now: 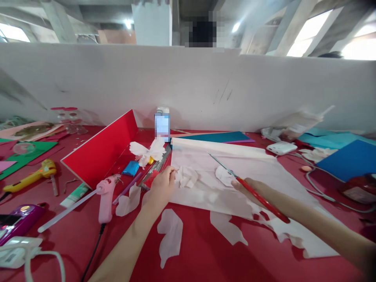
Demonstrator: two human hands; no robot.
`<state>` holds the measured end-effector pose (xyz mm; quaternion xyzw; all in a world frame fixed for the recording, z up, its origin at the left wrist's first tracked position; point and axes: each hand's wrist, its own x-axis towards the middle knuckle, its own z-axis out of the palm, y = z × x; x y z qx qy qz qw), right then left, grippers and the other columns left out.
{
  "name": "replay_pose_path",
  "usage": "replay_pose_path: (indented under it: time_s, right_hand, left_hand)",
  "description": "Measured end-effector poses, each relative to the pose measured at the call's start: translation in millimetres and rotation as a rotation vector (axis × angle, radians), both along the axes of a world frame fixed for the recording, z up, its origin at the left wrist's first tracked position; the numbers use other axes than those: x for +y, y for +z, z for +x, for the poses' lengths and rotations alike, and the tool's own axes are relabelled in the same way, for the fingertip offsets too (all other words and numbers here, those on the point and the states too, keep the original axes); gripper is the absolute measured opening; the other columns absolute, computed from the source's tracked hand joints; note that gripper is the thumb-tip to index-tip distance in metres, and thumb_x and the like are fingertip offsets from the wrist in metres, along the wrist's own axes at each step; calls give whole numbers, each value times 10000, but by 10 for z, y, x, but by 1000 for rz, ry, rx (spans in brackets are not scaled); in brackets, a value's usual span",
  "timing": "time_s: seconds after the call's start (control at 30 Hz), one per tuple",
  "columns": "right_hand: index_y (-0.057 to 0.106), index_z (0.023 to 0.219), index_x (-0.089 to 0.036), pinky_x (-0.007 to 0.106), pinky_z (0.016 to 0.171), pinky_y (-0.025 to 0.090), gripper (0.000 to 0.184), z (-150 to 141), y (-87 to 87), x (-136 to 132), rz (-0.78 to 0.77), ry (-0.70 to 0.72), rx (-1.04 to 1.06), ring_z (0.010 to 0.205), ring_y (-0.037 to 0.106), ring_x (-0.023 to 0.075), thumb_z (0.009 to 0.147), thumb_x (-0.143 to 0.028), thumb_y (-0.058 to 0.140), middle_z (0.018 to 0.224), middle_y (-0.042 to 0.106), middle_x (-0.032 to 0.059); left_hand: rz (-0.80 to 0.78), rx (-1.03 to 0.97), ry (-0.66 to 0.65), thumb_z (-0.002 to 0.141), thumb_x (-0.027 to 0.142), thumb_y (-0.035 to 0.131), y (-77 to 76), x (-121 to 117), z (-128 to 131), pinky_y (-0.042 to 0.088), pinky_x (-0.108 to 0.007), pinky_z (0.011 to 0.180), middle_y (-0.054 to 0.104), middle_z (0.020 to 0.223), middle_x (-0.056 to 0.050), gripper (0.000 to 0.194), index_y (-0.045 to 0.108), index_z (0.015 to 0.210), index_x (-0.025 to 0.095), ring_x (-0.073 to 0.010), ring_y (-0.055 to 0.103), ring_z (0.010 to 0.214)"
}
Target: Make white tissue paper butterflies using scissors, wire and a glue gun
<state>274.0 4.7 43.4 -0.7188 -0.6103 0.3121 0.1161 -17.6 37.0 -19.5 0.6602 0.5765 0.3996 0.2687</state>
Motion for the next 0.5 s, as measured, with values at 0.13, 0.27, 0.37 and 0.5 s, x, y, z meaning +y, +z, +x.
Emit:
replay_pose_path:
  time_s: [0.13,0.27,0.37,0.5]
  right_hand:
    - [517,794,-171,430,717,459,345,180,-224,19,88,14,-308,830,632,368,746,-501,604,856,644,198]
    - [521,832,-153,432,752,444,261,252,-365,76,124,49,-441,866,633,367,800,-407,566,870,650,205]
    - [544,777,-155,418,762,434,173,268,-306,105,134,59,-439,875,627,354,805,-326,552,865,646,198]
    - [591,803,-145,494,871,367,127,26,-130,46,195,55,-327,1053,529,412,765,-266,581,996,611,231]
  left_hand:
    - [-175,-318,-63,855,318,456,-22,57,20,505,-307,699,696,840,-74,146,518,832,189,-185,678,746]
    - [-310,-587,-91,829,309,514,44,47,36,528,-319,781,715,852,-93,128,482,827,185,-175,697,808]
    - [-370,-708,-109,807,288,578,99,21,32,528,-331,820,715,847,-79,144,488,852,185,-164,697,803]
    - [-429,-786,-141,785,295,641,137,-3,28,531,-333,828,698,878,-57,194,501,860,185,-151,695,793]
